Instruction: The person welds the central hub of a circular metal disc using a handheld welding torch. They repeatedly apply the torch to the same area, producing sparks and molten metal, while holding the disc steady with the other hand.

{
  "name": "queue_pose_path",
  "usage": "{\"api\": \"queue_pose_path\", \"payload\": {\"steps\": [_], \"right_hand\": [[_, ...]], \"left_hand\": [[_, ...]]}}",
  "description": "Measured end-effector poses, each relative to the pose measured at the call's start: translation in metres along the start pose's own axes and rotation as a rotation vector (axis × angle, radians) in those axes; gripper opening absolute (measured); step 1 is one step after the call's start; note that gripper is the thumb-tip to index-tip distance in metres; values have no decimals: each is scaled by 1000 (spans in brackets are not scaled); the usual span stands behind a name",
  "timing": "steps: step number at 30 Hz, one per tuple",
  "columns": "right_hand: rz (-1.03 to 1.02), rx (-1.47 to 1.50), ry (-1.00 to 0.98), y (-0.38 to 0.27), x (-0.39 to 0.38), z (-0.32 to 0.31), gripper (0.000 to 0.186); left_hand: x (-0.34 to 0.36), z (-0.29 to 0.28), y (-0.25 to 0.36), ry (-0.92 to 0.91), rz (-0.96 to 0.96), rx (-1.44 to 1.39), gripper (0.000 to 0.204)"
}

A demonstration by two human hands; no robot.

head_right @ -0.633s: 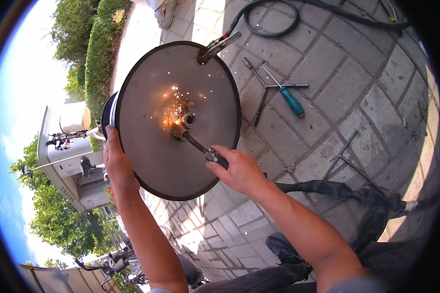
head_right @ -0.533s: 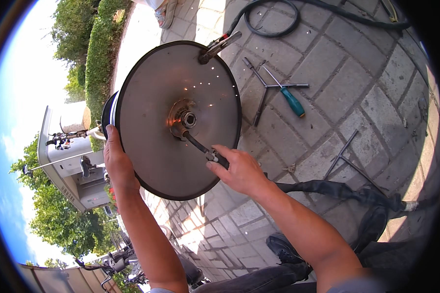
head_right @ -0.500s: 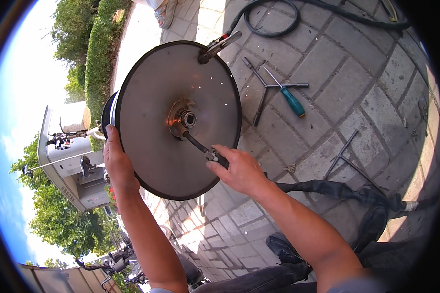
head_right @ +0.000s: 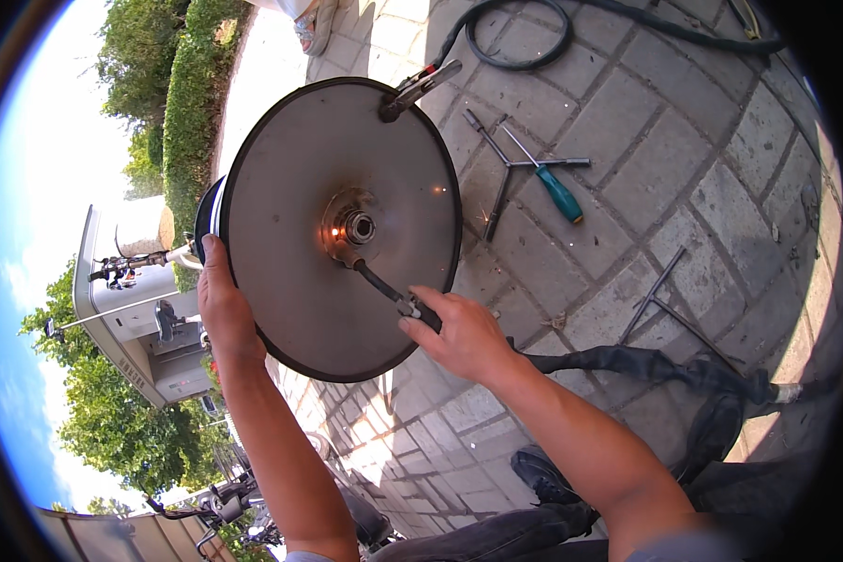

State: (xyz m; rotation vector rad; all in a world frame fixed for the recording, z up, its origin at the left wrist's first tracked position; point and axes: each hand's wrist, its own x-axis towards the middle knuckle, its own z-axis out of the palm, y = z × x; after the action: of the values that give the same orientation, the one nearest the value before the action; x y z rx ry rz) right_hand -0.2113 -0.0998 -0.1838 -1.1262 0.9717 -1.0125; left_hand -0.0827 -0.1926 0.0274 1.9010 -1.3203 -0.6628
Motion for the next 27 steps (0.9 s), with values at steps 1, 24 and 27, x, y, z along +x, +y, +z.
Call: {"api": "queue_pose_path", "payload": {"steps": [1, 24, 27], "right_hand": [[11, 4, -2, -1, 2, 0, 52], [43, 15, -38, -14, 12, -7, 47], [15, 0, -16, -10, 12, -5, 46]], "left_hand": [[0, 0, 0, -6, 3, 2, 49], [6, -2, -5, 6, 42, -11, 49], [4, -1, -3, 18, 17, 6, 50]]}}
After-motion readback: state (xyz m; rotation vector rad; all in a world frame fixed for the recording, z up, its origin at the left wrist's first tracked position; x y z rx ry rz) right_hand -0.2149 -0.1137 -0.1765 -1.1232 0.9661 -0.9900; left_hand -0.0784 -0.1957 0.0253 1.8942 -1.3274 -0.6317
